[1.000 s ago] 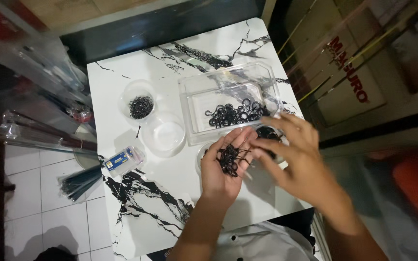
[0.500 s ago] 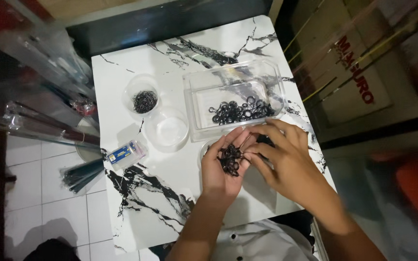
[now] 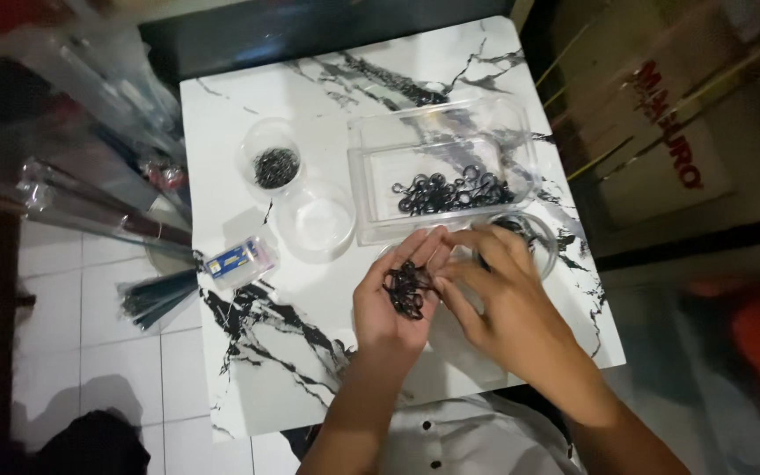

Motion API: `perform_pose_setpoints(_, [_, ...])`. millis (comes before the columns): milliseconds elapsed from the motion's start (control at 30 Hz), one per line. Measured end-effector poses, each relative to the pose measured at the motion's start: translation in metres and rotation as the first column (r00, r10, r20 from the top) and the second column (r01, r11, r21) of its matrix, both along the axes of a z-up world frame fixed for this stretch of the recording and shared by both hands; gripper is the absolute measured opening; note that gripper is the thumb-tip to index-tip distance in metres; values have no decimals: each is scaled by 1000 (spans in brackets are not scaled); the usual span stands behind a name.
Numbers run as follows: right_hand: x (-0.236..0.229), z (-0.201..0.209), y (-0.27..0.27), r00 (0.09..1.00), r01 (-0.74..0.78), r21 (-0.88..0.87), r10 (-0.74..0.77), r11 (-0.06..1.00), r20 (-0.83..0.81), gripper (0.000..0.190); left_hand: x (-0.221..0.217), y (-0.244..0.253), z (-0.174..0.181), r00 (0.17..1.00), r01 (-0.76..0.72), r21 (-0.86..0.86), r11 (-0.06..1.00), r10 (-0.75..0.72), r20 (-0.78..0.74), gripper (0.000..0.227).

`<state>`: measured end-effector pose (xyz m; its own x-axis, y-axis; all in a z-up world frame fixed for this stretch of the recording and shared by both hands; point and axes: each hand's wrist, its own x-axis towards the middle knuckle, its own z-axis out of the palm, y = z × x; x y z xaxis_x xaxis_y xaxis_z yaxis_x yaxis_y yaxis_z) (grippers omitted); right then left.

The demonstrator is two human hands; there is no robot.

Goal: The person sorts small black metal fasteners by hand, picking them from a clear plastic tray and placing them into two separate clear bowls on a marble-patterned table. The person repeatedly transfers fasteners between the tray and bowls, organizing them into distinct piles.

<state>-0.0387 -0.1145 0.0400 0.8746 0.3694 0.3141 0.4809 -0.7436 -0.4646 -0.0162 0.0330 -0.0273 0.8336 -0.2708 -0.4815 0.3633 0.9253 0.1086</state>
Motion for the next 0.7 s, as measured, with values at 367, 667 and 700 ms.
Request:
perform_pose_setpoints(367, [-9,-25,49,999,32,91,-34,995,15,26,-15,54,2,945,-230,121,966,251,-210,41])
perform_pose_setpoints(667, [-1,-30,63,999,-39,-46,40,998,28,9,-20,47,-17,977,-208,97,973,212,-32,48])
perform_pose_setpoints(700, [0,-30,62,999,-39,-46,40,998,27,9,-19,46,-24,977,-208,97,973,212,-34,48])
